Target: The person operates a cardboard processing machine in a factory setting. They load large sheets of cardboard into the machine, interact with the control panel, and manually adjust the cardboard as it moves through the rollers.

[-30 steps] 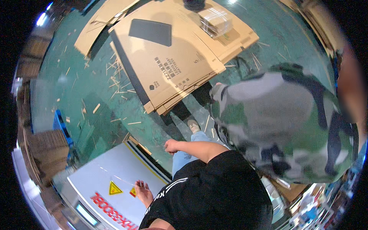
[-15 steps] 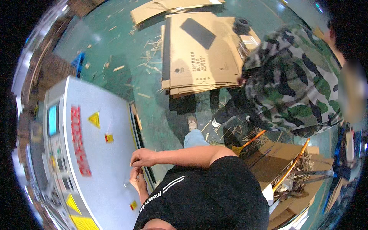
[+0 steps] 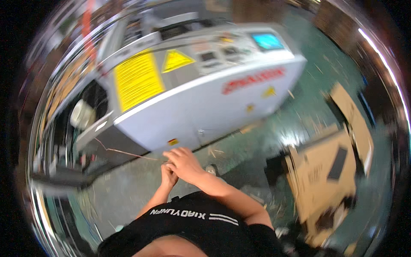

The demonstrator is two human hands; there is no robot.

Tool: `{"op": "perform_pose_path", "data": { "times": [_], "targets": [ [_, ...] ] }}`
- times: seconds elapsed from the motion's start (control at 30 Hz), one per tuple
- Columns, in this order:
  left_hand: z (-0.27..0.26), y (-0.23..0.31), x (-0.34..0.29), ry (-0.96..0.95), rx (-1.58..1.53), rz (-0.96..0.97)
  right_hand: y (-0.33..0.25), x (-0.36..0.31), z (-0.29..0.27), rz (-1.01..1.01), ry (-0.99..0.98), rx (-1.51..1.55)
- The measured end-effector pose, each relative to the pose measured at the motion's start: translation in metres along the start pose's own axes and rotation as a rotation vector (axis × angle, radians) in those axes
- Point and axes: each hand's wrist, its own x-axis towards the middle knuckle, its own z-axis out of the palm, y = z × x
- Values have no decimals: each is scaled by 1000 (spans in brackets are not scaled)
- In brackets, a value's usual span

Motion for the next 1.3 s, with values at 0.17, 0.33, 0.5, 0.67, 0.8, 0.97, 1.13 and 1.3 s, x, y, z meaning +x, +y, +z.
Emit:
{"op": "perform_pose_path", "data": {
  "times": [0.17,0.33,0.5,0.67,0.8,0.97,1.13,1.3],
  "targets": [
    [-86,-3,1,354,-363,-256,-14,53,50,-126,-107,111],
    [-166,-13,7,459,-327,-199,-13,103,109,-219,-321,253],
    [-233,-35,-16,631,-190,-231,-50,167,176,-316,-359,355],
    [-304,-74,-63,871,-277,-253,-98,202,285,-449,-532,457],
    [-383,-120,-101,922,-413,-291,-146,221,385,-513,-614,476],
    [-521,-160,-154,867,-663,-399,-230,249,506,-528,-603,506],
    [-647,-200,-189,796,-482,-461,-305,293,590,-551,-644,507],
    [-722,-266,-175,921,-474,-436,-331,345,680,-564,-633,502]
  ]
}}
